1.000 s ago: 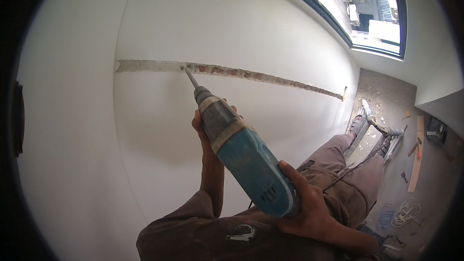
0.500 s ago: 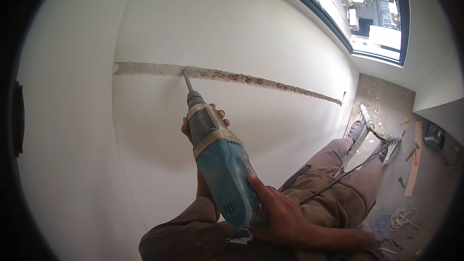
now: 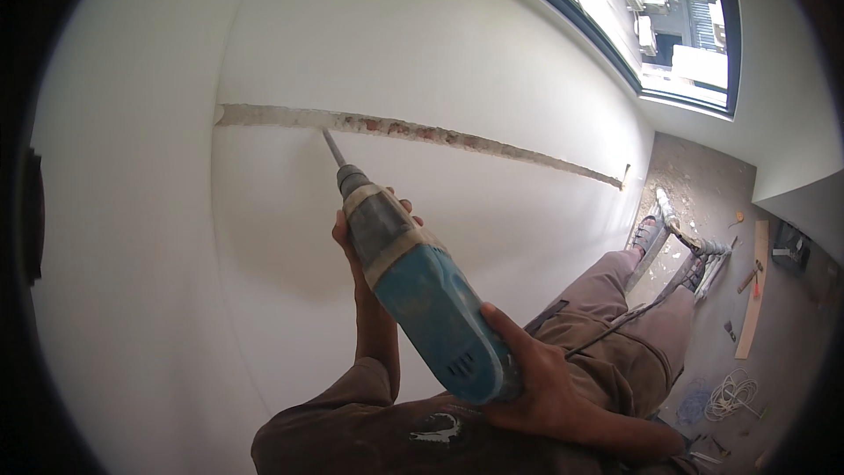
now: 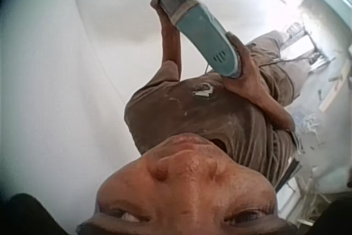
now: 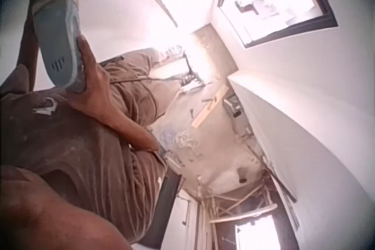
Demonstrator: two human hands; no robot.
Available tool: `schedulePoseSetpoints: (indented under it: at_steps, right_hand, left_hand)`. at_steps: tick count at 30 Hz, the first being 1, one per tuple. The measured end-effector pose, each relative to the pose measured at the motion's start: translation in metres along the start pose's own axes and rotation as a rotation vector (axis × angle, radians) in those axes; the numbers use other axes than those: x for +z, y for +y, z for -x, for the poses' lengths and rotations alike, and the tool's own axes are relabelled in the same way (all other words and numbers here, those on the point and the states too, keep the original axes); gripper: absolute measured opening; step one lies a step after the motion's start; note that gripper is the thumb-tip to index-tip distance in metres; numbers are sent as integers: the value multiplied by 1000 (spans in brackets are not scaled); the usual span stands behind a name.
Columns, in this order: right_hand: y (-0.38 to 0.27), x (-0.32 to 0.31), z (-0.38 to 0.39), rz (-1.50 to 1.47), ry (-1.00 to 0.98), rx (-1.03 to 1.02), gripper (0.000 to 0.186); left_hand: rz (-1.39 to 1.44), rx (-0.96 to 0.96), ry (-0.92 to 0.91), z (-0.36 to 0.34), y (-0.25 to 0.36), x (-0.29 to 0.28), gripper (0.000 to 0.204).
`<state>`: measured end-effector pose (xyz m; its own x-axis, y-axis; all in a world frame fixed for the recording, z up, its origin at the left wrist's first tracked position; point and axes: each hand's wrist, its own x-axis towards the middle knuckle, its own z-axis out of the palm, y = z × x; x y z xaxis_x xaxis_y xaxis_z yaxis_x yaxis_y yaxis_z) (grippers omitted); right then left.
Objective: The person uses a power drill to create a series of holes along a horizontal and vertical line on a wall while standing on a ladder.
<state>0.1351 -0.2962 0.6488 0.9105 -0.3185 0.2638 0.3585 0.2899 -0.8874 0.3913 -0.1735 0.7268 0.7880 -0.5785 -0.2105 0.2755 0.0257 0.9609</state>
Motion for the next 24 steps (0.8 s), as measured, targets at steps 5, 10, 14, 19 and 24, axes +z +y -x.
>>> schedulePoseSetpoints:
  at_steps: [5,10,14,19,24]
  right_hand:
    - [-5,5,-12,16,-53,32,101]
    - [-10,9,-17,64,-154,74,107]
    - [-10,17,-18,82,-222,116,104]
    - [-1,14,-22,83,-133,115,102]
    - [8,6,-9,-12,53,80,99]
  left_hand:
    - [69,-27,-5,-2,3,-7,76]
    - [170,-37,-61,-3,9,-9,78]
    - [214,-18,-121,-7,11,-17,79]
    - [176,-27,-107,-16,6,-16,75]
    - [-32,-14,35,-14,-6,-3,74]
